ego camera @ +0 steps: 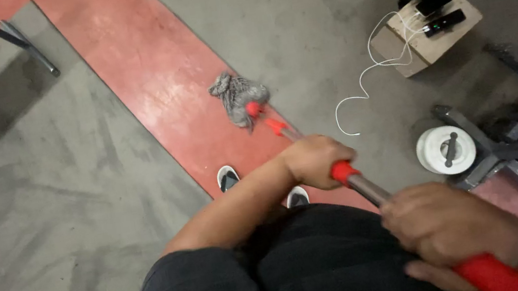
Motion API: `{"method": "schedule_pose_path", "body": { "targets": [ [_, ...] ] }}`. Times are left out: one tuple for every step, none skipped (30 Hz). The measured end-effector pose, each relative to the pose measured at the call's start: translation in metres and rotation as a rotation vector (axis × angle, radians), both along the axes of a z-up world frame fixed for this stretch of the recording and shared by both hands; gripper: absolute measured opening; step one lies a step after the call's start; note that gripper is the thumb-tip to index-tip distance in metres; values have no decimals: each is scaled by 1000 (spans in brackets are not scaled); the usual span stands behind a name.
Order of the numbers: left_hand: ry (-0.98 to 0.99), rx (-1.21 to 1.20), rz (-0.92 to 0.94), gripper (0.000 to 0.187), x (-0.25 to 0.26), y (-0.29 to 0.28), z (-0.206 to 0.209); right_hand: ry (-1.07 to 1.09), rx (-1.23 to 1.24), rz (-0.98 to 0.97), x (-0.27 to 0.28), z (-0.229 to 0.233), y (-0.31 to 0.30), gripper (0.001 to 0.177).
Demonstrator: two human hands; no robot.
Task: Mopping the gym floor area around various weight machines.
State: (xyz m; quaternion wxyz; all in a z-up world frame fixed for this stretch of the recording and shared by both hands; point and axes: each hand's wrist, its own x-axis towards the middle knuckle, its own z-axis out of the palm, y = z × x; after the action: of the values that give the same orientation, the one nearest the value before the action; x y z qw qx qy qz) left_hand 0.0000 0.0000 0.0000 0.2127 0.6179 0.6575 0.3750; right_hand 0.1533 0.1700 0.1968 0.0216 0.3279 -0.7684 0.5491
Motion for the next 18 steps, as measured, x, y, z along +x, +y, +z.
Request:
{"method": "schedule_pose_path", "body": {
  "targets": [
    [20,-38,22,32,-11,-7,-8,39,11,85,-7,-21,3,29],
    [39,-77,45,32,-21,-14,-16,77,22,169,-14,-43,4,32],
    [34,-80,58,32,-31,-23,-25,73,18,183,-24,-51,-2,32],
    [40,-103,100,32,-40,-33,-34,91,-8,146,-33,-60,-10,31],
    [50,-126,140,31,-51,-42,-43,112,-33,107,-43,-69,-17,29],
    [48,-129,153,31,-62,-55,-53,111,-37,120,-56,-78,-27,29],
    [65,-139,200,31,-78,-67,-60,176,-41,110,-72,-86,-37,27],
    [81,-149,247,31,-93,-78,-67,241,-46,99,-88,-93,-47,25],
    [83,-148,257,31,-109,-87,-92,244,-46,109,-98,-105,-55,25],
    [113,-158,297,29,-124,-97,-118,218,-47,102,-107,-118,-62,23],
    [135,-170,338,27,-134,-111,-145,185,-50,98,-113,-131,-73,22],
    [130,-171,350,27,-139,-125,-165,180,-50,110,-120,-144,-81,22],
    [156,-199,417,29,-148,-139,-184,30,-15,167,-129,-156,-89,24],
    [182,-227,483,30,-155,-153,-202,-118,23,225,-137,-168,-97,26],
    [185,-228,494,30,-151,-161,-204,-114,23,235,-134,-172,-103,26],
    [196,-238,556,32,-147,-169,-207,-52,-27,213,-131,-176,-109,25],
    [206,-247,619,34,-143,-176,-208,12,-76,192,-127,-179,-114,25],
    [210,-247,631,34,-136,-178,-208,16,-76,204,-123,-180,-111,25]
  ]
}}
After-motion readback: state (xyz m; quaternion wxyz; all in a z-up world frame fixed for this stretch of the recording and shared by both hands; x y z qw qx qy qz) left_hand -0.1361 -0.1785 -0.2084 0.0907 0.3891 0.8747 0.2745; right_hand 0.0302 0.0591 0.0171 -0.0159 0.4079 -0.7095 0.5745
